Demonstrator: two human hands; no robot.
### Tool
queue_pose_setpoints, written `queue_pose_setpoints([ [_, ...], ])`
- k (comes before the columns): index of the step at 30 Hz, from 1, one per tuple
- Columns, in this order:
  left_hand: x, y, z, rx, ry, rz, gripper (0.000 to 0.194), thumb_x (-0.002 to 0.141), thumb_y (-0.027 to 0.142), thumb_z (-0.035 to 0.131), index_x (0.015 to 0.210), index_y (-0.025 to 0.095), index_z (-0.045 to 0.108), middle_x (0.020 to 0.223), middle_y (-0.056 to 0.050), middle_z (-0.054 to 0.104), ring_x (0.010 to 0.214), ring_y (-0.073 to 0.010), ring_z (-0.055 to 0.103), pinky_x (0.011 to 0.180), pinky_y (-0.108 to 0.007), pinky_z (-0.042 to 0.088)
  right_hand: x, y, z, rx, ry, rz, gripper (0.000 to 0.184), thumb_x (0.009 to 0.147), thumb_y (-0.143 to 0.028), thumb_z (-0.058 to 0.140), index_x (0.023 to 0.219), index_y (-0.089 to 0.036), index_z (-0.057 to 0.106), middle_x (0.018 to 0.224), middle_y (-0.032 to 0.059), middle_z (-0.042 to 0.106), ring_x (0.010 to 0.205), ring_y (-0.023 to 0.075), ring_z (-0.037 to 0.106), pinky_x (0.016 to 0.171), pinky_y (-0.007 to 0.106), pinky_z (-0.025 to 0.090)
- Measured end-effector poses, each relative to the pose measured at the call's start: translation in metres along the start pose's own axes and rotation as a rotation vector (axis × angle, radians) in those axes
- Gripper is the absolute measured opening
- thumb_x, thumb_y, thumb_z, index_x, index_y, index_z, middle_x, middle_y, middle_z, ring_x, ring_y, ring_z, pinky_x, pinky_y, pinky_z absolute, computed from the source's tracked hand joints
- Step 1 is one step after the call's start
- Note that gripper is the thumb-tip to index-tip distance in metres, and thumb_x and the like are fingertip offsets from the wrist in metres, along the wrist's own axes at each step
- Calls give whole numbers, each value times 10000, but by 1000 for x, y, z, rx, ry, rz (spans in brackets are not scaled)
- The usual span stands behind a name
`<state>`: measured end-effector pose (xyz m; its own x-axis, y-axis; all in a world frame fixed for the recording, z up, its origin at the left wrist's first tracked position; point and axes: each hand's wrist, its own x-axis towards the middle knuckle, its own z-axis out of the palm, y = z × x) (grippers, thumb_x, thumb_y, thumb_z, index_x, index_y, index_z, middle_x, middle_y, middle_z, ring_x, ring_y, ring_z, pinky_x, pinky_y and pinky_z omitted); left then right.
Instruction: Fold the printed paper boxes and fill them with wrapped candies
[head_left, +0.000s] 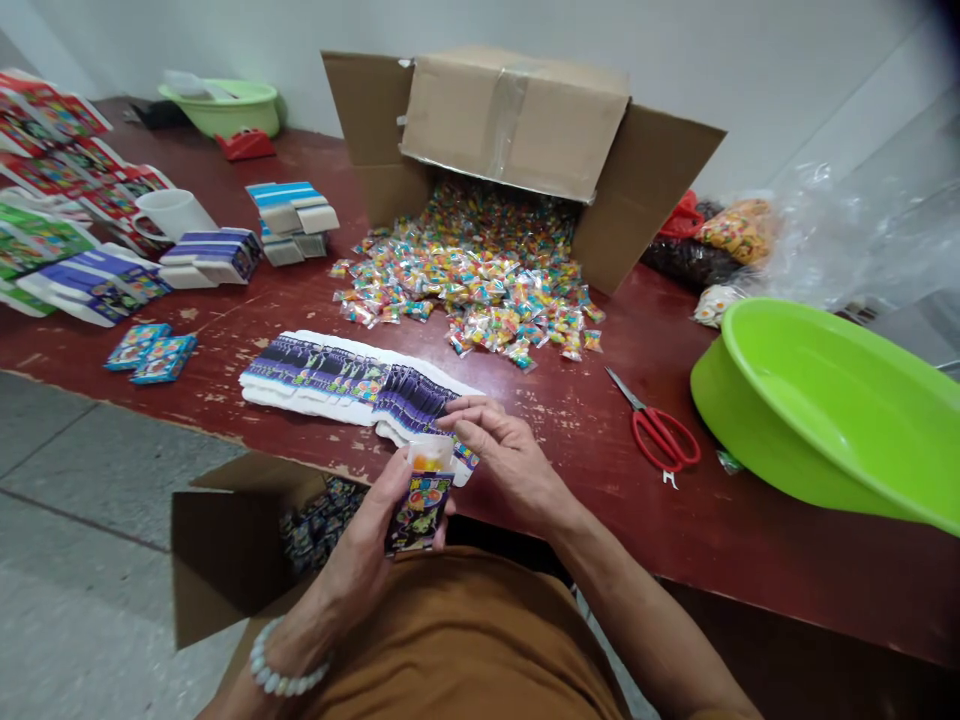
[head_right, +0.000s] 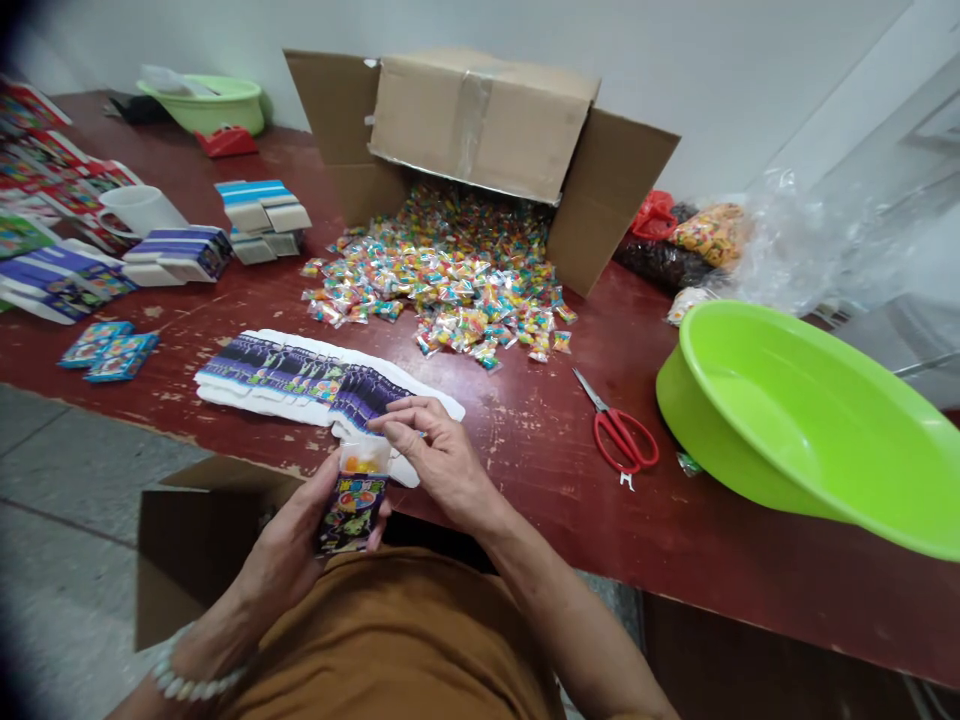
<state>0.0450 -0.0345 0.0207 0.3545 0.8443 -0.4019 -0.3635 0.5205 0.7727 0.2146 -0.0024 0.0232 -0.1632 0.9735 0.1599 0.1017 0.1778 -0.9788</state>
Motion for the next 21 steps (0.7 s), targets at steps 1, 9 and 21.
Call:
queue_pose_setpoints([
  [1, 1, 1, 0, -29, 3, -11, 453, 849, 581, 640, 1037, 169, 644, 702, -33, 701, 518, -155, 622, 524, -260, 507, 0, 0, -1, 28, 1, 18, 187, 961, -343, 598, 951, -250, 759, 1152, 59, 609, 1125, 191, 581, 1009, 396, 469],
  [9, 9, 7, -3, -38, 62, -7, 514, 802, 639, 666, 923, 140, 685, 625, -54, 720, 467, -183, 640, 433, -261, 515, -4, 4, 1, 89, -90, 36, 139, 881, -345, 689, 910, -219, 739, 1072, 61, 627, 995, 180, 624, 917, 366, 512],
  [21, 13, 1, -1, -88, -58, -174, 466, 815, 635, 657, 855, 173, 613, 598, -24, 684, 385, -172, 623, 391, -275, 538, -9, 12, 13, -54, -8, -177, 170, 908, -382, 662, 879, -241, 754, 1022, 78, 720, 960, 209, 681, 891, 403, 568],
])
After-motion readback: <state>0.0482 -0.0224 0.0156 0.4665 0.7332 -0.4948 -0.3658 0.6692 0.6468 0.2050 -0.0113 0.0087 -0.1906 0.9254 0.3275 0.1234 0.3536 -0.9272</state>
